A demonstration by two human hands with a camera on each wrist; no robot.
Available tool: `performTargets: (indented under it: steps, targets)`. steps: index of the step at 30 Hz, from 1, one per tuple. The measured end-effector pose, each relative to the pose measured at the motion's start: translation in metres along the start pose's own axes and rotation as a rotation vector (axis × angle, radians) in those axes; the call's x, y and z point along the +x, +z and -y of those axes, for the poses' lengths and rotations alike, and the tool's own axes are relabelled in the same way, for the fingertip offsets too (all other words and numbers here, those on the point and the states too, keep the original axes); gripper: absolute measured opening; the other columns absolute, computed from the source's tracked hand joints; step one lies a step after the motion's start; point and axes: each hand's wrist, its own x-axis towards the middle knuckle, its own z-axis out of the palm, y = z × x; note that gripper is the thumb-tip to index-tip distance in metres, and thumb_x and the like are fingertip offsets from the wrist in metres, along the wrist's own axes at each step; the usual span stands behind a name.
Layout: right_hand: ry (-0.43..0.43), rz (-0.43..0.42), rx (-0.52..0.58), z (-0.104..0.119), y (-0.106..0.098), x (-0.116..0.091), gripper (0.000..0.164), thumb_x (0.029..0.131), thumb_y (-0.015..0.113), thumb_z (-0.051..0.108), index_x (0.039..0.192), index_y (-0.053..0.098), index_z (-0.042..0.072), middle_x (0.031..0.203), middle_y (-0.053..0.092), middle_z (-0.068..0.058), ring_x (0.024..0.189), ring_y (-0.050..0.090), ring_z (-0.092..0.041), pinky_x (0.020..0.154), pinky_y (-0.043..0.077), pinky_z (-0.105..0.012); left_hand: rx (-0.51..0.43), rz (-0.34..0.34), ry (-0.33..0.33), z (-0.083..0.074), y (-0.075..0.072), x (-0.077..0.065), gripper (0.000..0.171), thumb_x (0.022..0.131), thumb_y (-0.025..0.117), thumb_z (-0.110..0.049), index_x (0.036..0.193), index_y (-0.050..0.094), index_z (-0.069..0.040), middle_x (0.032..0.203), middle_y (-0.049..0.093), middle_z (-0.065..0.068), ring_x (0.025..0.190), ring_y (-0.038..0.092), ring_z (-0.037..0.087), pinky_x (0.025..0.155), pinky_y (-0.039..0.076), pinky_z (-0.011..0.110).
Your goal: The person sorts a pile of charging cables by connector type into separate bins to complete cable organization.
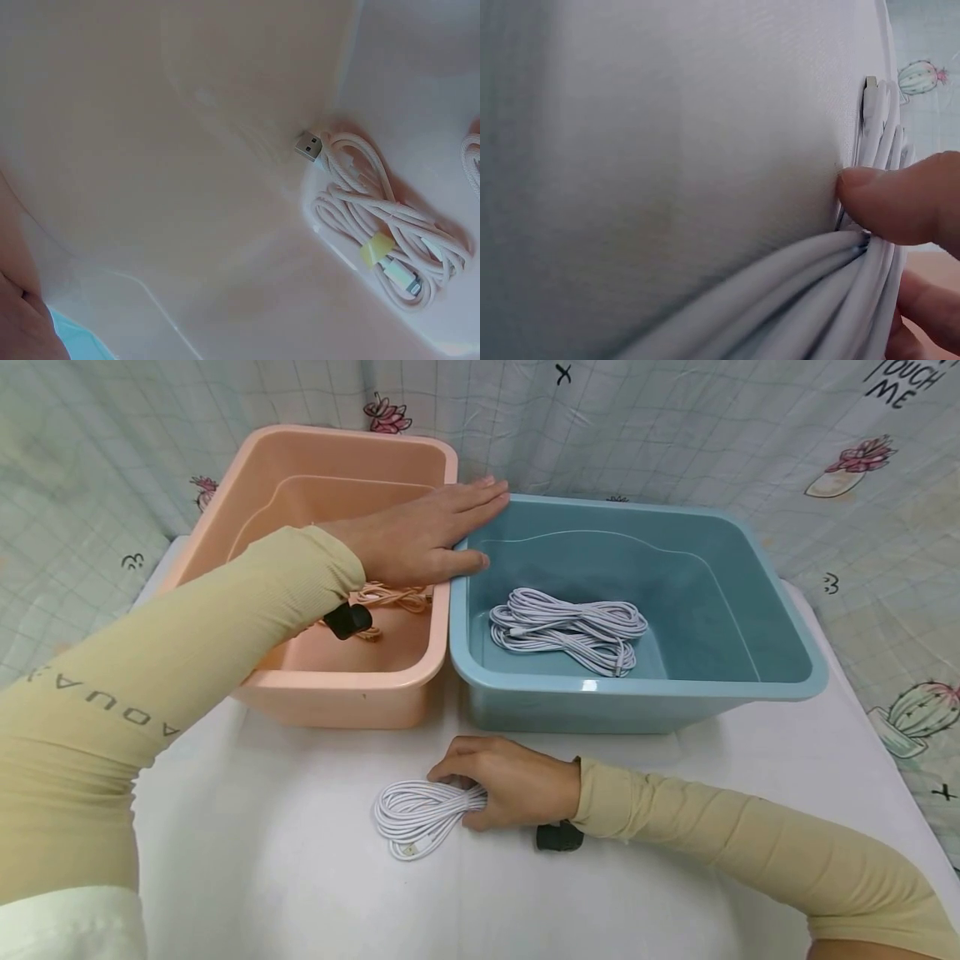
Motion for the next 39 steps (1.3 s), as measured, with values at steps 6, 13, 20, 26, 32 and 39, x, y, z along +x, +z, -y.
performTargets:
  steps: [6,13,20,26,32,39]
  targets:
    - [0.011,0.012,-0.009,0.001,0.001,0.003,0.053,0.079,0.084,0.008,0.13,0.07,0.01,0.112,0.068,0.002,0.091,0.058,-0.007,0.08,0.049,-0.014,0.006,-0.002,0.001,0.0,0.0,0.0,0.078,0.105,0.037,-0.049,0.168,0.003,-0.017,0.177,-0.003,0.0,0.166,-0.005,0.022,0.136,0.002,0.048]
    - [0.01,0.044,-0.027,0.004,0.002,0.002,0.052,0.078,0.083,0.007,0.129,0.07,0.011,0.117,0.068,0.003,0.094,0.059,-0.006,0.085,0.051,-0.014,0.007,-0.008,0.007,-0.001,0.0,0.001,0.078,0.104,0.038,-0.048,0.168,0.004,-0.017,0.177,-0.002,0.002,0.166,-0.004,0.023,0.136,0.003,0.048]
    - [0.01,0.046,-0.031,0.006,0.001,0.0,0.053,0.078,0.083,0.009,0.13,0.07,0.011,0.116,0.068,0.002,0.095,0.059,-0.006,0.084,0.051,-0.014,0.011,-0.003,0.011,-0.001,-0.001,0.0,0.078,0.105,0.037,-0.048,0.168,0.004,-0.016,0.177,-0.002,0.002,0.166,-0.004,0.023,0.136,0.004,0.048]
    - [-0.001,0.04,-0.012,0.008,-0.001,-0.002,0.051,0.079,0.082,0.009,0.128,0.07,0.011,0.114,0.068,0.002,0.092,0.058,-0.006,0.08,0.05,-0.013,0.022,0.004,0.006,0.0,-0.001,-0.001,0.078,0.105,0.036,-0.048,0.168,0.003,-0.016,0.177,-0.004,0.001,0.166,-0.004,0.023,0.136,0.004,0.047]
    - [-0.017,0.05,0.0,0.009,-0.005,-0.006,0.05,0.078,0.081,0.009,0.127,0.07,0.012,0.111,0.067,0.004,0.091,0.057,-0.006,0.08,0.049,-0.012,0.02,-0.004,0.014,0.0,0.0,-0.002,0.078,0.105,0.037,-0.048,0.168,0.004,-0.015,0.177,-0.002,0.003,0.166,-0.003,0.024,0.136,0.005,0.048]
    - [-0.023,0.049,0.015,0.016,-0.013,-0.012,0.05,0.079,0.081,0.009,0.128,0.07,0.012,0.109,0.066,0.004,0.09,0.057,-0.008,0.078,0.049,-0.012,0.018,-0.006,0.014,-0.001,0.0,-0.001,0.079,0.104,0.037,-0.048,0.168,0.004,-0.015,0.177,-0.002,0.002,0.166,-0.003,0.024,0.136,0.004,0.048]
